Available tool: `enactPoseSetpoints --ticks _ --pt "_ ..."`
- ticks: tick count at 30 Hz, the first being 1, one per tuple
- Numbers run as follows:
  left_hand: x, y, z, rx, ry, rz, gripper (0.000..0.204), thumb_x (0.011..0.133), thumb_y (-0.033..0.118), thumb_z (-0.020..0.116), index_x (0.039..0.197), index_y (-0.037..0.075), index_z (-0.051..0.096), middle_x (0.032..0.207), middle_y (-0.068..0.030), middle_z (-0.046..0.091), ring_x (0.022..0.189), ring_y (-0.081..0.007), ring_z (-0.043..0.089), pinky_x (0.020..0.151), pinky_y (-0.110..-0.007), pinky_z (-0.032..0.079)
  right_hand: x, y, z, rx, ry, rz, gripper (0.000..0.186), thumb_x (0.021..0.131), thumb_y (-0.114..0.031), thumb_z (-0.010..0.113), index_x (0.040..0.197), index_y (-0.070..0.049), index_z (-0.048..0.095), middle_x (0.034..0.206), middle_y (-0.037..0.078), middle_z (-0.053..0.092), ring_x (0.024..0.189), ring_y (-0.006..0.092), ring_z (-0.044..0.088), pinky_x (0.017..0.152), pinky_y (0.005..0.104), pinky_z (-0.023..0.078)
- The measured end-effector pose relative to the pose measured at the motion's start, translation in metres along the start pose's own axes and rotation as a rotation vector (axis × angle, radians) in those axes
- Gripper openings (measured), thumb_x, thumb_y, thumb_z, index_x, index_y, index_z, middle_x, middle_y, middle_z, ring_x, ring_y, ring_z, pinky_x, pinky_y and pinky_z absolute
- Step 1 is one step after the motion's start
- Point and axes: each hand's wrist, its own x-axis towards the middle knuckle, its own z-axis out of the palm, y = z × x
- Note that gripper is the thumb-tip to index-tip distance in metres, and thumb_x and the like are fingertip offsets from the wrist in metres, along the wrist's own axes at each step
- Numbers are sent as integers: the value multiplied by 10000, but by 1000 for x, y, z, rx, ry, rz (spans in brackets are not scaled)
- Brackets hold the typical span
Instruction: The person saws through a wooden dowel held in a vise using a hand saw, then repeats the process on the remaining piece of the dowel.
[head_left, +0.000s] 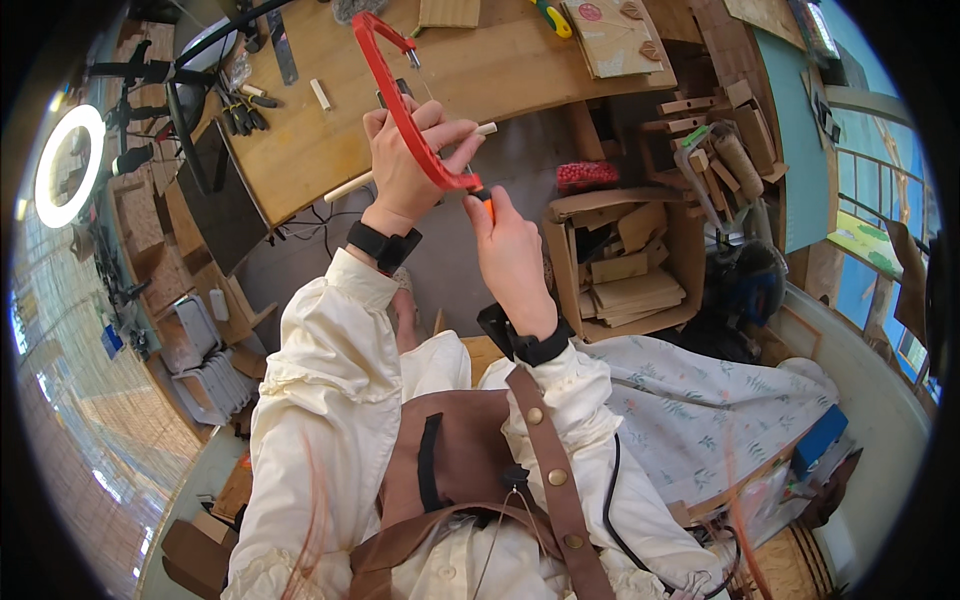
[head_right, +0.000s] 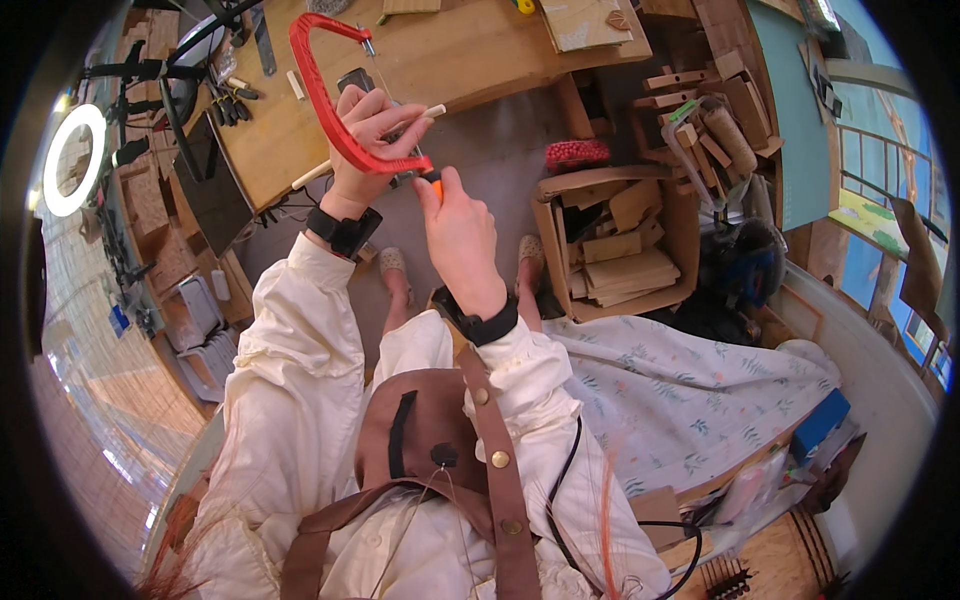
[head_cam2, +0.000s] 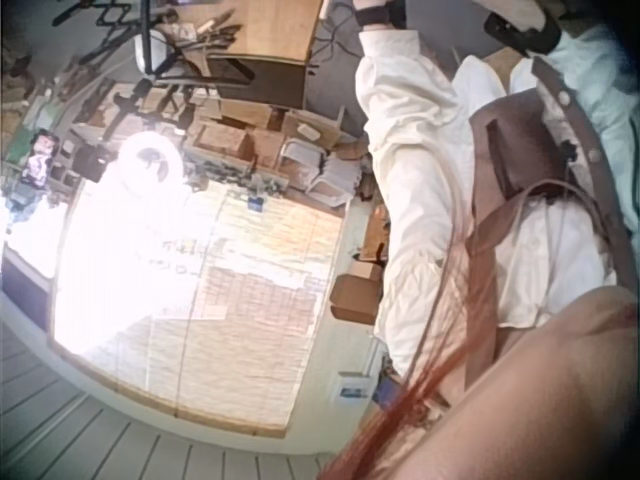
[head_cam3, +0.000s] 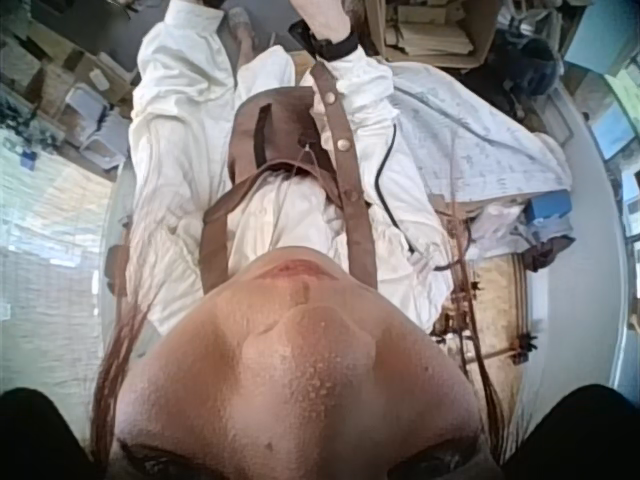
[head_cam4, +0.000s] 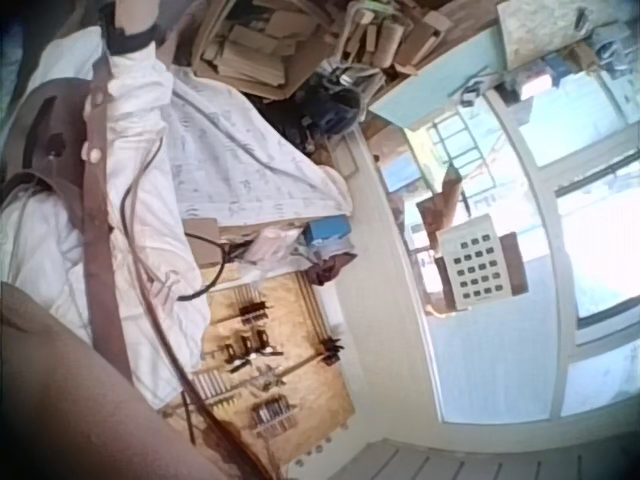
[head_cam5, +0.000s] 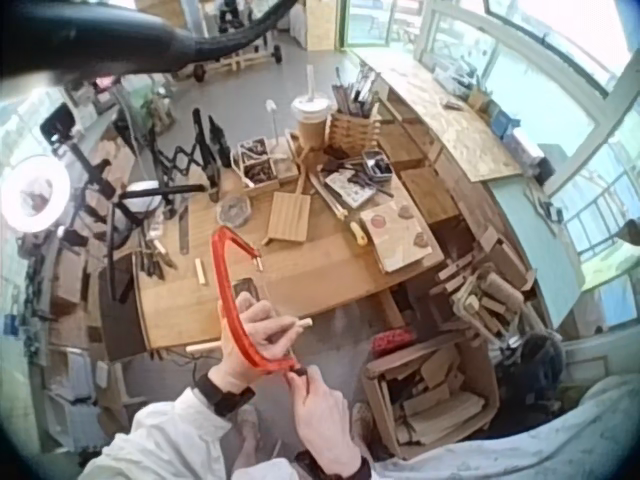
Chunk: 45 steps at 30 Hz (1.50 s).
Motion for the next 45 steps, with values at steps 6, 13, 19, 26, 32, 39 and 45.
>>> enactPoseSetpoints --ticks 6,13,19,26,32,39,45 --pt "2 1 -3 -69 52 52 148 660 150 807 794 121 751 668 5 497 711 -192 441 647 -306 384 -34 13 -6 7 -30 77 327 971 -390 514 981 -64 522 741 257 630 751 492 600 616 569 453" --pt "-3 -4 -3 -3 10 -26 92 707 289 769 742 213 730 683 66 536 769 -157 508 788 -347 315 -26 13 -2 -18 -28 60 329 969 -410 508 996 -83 532 743 243 639 751 488 605 615 574 453" --pt "2 1 1 -26 5 -11 100 706 299 773 740 217 730 676 69 530 769 -153 510 791 -345 312 -6 10 7 3 26 12 326 968 -410 510 987 -85 533 737 249 636 740 485 608 612 579 452" --pt "-2 -7 -3 -5 22 -18 107 701 310 772 742 223 725 689 66 531 776 -159 512 789 -345 317 -35 19 1 -36 -25 76 335 969 -421 505 985 -87 526 718 249 632 728 484 610 603 580 452" --pt "1 -3 -1 19 26 46 111 700 310 774 748 219 730 681 70 522 765 -160 502 780 -349 323 -5 7 2 -68 -10 21 350 970 -434 494 989 -85 526 741 254 637 749 487 610 610 579 454" --pt "5 5 -6 26 6 21 101 702 282 777 746 203 732 679 69 527 760 -170 488 783 -363 352 -6 10 5 -138 45 -3 342 968 -428 504 959 -87 523 705 236 632 702 480 609 591 571 462" --pt "0 5 -11 22 0 -4 104 710 283 778 751 199 734 683 61 528 758 -177 486 804 -371 360 -38 21 -4 -122 19 25 325 967 -410 515 946 -85 509 710 237 631 708 477 607 575 576 450"
